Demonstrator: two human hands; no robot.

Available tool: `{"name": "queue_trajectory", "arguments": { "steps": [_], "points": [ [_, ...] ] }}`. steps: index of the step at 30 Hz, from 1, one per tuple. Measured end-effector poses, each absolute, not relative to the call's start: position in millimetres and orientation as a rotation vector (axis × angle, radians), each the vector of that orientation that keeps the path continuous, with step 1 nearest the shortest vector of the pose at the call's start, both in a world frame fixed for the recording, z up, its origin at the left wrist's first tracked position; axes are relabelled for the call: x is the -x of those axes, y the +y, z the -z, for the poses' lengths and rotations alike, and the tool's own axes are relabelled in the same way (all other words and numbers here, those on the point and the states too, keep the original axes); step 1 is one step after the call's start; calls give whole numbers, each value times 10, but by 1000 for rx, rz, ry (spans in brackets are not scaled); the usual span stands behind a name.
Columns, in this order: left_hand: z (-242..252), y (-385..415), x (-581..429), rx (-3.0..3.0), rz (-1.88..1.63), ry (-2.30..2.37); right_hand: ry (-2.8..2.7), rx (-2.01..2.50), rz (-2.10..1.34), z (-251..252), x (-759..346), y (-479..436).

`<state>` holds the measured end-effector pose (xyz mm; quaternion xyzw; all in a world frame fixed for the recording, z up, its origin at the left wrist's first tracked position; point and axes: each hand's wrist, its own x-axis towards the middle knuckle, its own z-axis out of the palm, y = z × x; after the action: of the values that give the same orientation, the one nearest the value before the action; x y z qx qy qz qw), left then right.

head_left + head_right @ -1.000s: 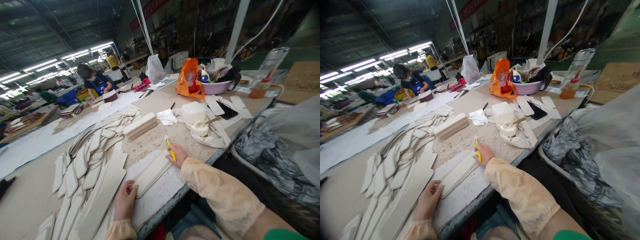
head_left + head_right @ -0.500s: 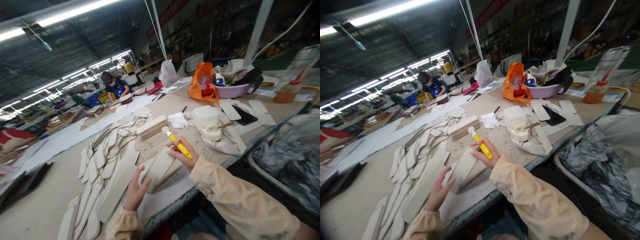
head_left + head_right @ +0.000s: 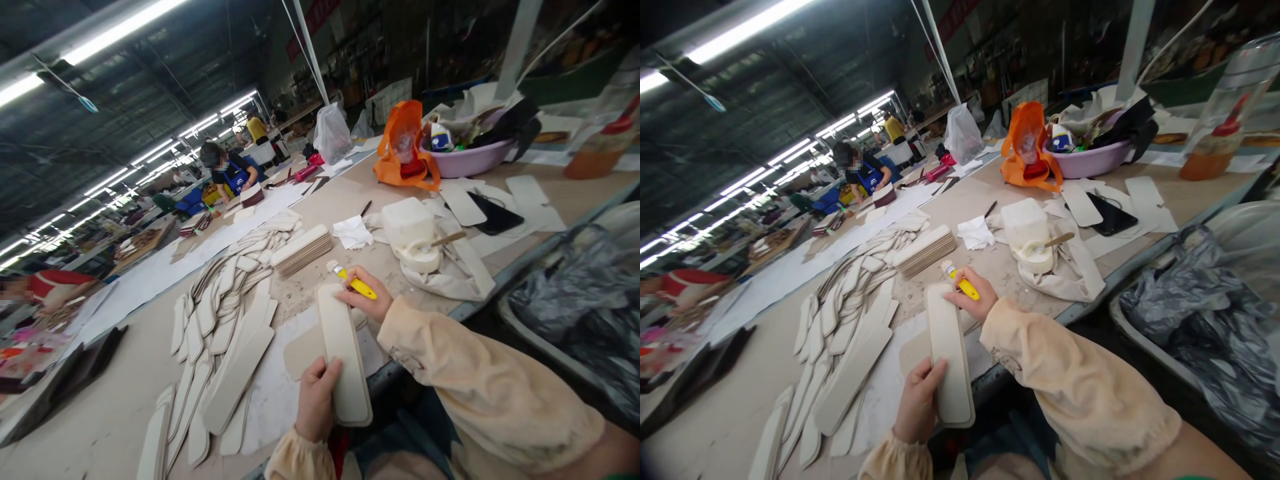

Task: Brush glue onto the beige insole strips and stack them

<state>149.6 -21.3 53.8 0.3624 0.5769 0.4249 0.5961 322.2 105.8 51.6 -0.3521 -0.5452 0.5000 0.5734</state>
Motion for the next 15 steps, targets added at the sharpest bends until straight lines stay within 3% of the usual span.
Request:
{"name": "queue_trajectory", "arguments": {
  "steps": [4,8,15],
  "points": [
    [-537,-297,-1603,-573,-1001,1117,-1231,831,-1193,-482,-3223,1119],
    [-475,-425,-1592,-379,-705,867,-1099,869,-1239,-456,-3250,1194],
    [-423,-557,-1552,-443,-686,972,-1050,884,-1268,-427,-3241,1202]
  ]
}}
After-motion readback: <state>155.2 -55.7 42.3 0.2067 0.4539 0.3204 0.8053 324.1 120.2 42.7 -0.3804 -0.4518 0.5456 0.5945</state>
